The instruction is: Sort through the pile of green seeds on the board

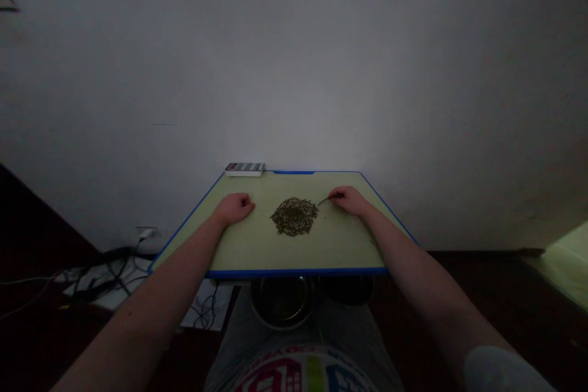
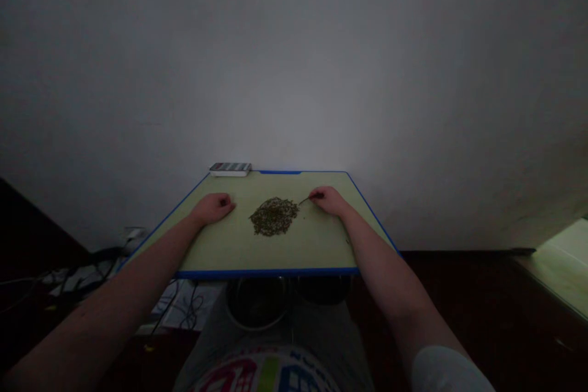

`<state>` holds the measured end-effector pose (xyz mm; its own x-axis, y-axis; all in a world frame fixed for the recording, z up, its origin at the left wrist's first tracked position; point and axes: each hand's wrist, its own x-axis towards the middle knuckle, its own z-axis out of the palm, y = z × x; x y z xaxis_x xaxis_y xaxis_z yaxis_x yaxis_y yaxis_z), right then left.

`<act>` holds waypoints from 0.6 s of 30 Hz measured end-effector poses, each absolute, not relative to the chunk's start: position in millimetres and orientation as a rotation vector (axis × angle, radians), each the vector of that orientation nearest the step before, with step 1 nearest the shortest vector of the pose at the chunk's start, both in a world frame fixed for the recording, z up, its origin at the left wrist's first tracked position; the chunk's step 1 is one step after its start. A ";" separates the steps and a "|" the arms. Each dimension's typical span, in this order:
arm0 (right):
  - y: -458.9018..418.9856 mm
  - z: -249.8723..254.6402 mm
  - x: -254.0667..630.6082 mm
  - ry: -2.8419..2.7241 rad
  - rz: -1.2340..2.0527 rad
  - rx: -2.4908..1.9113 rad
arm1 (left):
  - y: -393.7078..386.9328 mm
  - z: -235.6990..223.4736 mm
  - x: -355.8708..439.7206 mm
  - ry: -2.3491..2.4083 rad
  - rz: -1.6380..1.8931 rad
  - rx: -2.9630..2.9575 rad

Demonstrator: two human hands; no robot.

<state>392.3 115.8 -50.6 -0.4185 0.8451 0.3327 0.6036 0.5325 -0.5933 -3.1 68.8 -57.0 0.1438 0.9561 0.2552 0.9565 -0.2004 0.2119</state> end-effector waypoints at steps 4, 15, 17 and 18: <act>115.0 -50.3 394.6 -2.190 0.497 -1.179 | 68.3 -56.9 -3.1 -1.982 -0.549 -2.380; 118.2 -55.4 400.5 -2.156 0.609 -1.141 | 69.6 -58.8 -3.5 -1.959 -0.575 -2.385; 117.5 -53.5 399.6 -2.152 0.592 -1.153 | 69.4 -58.7 -3.4 -1.961 -0.580 -2.387; 116.9 -52.3 399.1 -2.150 0.577 -1.160 | 69.3 -58.5 -3.3 -1.963 -0.581 -2.389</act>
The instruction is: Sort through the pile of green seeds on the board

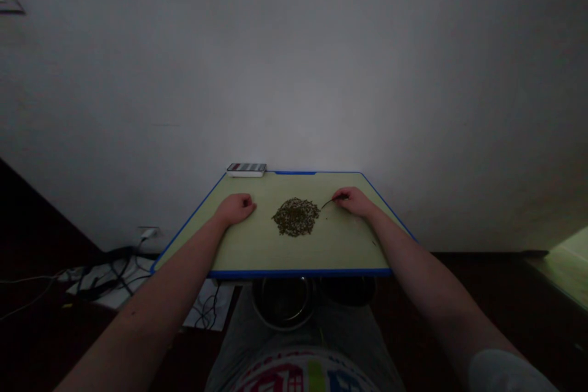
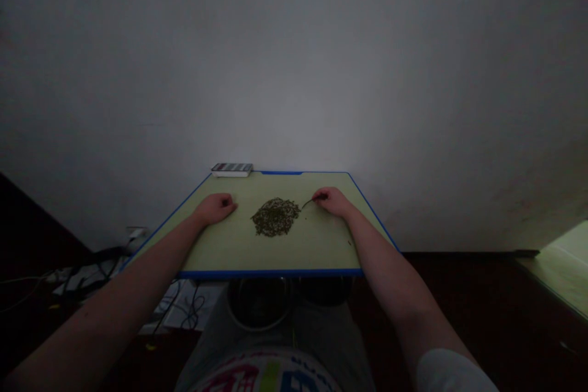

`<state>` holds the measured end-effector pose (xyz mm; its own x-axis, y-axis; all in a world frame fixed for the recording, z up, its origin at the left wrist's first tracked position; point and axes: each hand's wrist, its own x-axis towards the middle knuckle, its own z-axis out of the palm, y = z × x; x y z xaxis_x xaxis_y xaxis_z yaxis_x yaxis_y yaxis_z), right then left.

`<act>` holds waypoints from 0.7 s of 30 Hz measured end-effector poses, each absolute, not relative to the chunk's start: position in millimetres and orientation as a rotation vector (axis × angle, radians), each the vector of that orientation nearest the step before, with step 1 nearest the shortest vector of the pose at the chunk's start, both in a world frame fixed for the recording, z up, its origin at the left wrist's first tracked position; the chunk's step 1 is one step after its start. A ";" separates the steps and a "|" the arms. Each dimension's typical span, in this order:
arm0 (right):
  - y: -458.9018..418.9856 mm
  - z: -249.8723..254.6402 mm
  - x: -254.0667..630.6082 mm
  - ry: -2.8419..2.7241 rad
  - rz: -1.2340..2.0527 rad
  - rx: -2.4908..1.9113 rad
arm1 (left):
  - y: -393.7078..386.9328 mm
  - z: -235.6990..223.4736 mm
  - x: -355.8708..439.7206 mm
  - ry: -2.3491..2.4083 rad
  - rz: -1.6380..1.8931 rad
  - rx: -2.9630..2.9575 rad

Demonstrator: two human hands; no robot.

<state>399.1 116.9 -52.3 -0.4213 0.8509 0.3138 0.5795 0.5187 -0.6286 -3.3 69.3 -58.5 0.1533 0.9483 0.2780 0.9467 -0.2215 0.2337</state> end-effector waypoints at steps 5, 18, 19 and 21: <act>114.2 -49.2 396.9 -2.155 0.552 -1.179 | 68.7 -56.8 -2.7 1.960 0.581 2.384; 116.0 -52.8 392.9 -2.213 0.620 -1.105 | 70.8 -60.0 -4.5 1.959 0.589 2.395; 115.9 -52.8 393.2 -2.220 0.628 -1.095 | 70.7 -59.9 -4.6 1.959 0.586 2.395; 115.5 -52.7 394.7 -2.234 0.654 -1.077 | 70.6 -59.6 -4.7 1.959 0.578 2.397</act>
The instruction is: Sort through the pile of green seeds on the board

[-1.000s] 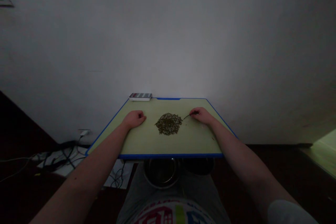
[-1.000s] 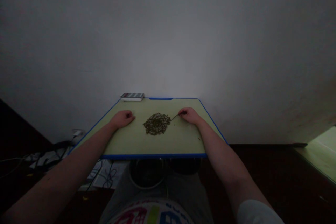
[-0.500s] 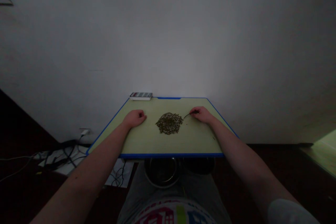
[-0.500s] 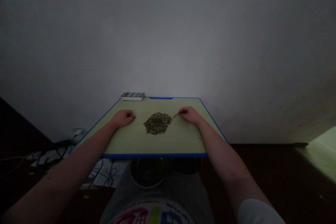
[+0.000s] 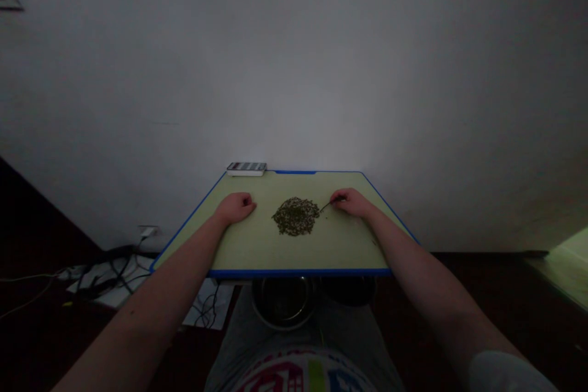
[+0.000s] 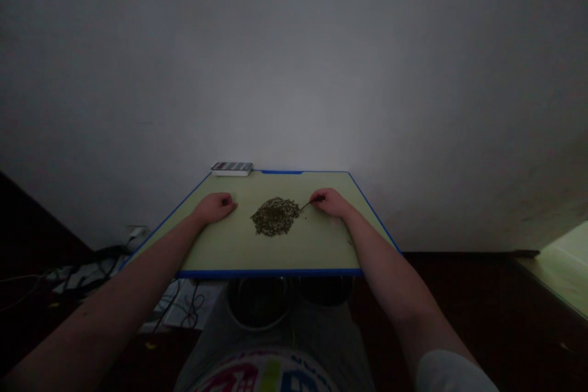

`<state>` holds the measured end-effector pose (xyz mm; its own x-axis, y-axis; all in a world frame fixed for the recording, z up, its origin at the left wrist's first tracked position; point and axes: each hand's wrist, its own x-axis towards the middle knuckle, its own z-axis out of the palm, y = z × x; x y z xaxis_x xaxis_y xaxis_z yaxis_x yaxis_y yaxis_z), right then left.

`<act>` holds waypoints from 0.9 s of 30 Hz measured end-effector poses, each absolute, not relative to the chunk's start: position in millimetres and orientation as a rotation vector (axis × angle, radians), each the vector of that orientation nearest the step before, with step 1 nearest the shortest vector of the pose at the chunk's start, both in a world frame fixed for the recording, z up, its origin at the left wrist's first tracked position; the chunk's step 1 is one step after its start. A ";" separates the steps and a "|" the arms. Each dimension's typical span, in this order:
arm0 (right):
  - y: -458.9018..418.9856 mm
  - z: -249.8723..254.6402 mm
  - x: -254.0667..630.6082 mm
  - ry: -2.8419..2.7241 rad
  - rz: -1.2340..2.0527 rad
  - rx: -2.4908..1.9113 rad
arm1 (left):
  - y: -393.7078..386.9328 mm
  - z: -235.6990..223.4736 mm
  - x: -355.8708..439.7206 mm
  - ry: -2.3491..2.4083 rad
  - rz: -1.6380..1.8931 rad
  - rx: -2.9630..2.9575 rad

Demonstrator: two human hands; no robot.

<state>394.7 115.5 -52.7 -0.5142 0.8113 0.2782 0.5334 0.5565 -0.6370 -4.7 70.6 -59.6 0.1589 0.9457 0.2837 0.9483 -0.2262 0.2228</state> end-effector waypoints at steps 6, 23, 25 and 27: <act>112.1 -50.8 398.7 -2.229 0.685 -1.059 | 69.8 -58.6 -4.5 -1.942 -0.574 -2.397; 84.6 -21.7 375.5 -1.896 0.532 -1.180 | 68.1 -56.3 -2.2 -1.976 -0.550 -2.379; 75.9 -19.8 372.5 -1.915 0.408 -1.320 | 68.6 -56.8 -2.5 -1.963 -0.562 -2.381; 67.5 -19.2 374.1 -1.967 0.221 -1.443 | 68.9 -57.1 -2.7 -1.948 -0.573 -2.382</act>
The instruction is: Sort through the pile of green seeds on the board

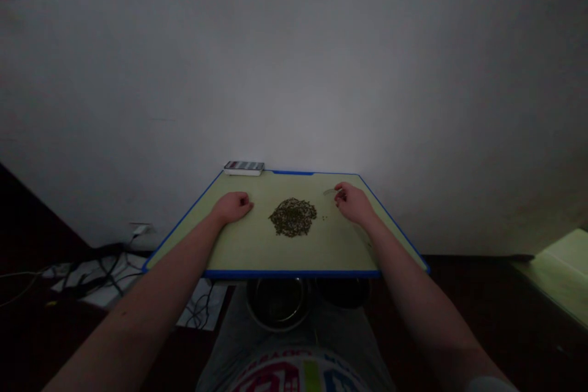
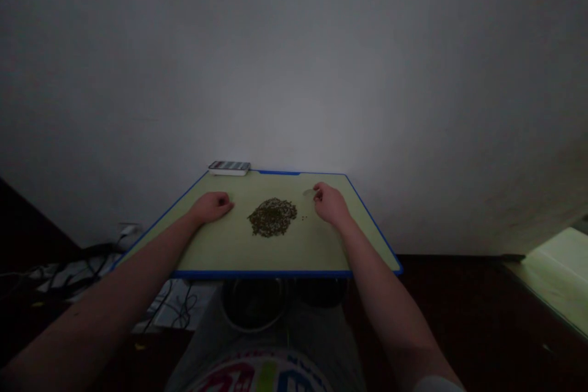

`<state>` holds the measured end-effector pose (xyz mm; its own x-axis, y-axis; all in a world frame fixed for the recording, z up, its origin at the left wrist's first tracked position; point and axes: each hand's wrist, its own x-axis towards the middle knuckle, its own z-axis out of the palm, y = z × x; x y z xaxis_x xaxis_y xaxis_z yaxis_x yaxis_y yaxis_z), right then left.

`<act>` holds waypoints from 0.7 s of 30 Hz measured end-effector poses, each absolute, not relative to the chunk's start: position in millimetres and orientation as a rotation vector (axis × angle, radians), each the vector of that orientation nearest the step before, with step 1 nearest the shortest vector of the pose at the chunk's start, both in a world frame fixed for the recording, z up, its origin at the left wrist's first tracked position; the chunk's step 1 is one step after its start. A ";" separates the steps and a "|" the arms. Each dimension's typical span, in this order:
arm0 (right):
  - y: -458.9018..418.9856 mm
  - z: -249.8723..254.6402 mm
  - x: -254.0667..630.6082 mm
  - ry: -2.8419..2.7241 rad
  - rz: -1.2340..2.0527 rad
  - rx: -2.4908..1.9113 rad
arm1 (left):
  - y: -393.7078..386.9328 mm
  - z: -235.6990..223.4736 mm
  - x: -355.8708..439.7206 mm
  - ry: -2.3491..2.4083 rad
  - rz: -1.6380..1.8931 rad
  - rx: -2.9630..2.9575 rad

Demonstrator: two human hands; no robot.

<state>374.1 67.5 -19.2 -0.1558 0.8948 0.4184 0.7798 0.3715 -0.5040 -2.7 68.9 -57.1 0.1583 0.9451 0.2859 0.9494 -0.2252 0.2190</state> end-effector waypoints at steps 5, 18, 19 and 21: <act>55.9 -21.3 380.8 -2.160 0.097 -1.579 | 69.2 -57.7 -3.2 -1.950 -0.573 -2.378; 49.1 -33.3 372.6 -2.245 0.211 -1.583 | 71.9 -61.2 -5.4 -1.950 -0.592 -2.380; 48.6 -33.8 372.6 -2.239 0.220 -1.587 | 72.3 -61.7 -5.6 -1.948 -0.603 -2.385; 48.8 -34.8 372.4 -2.228 0.238 -1.591 | 73.1 -62.4 -5.7 -1.955 -0.612 -2.386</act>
<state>372.4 48.8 -34.8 -0.2788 0.9361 0.2144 0.8698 0.3408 -0.3567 -5.7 73.1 -62.4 0.1515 0.9440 0.2932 0.9428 -0.2272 0.2441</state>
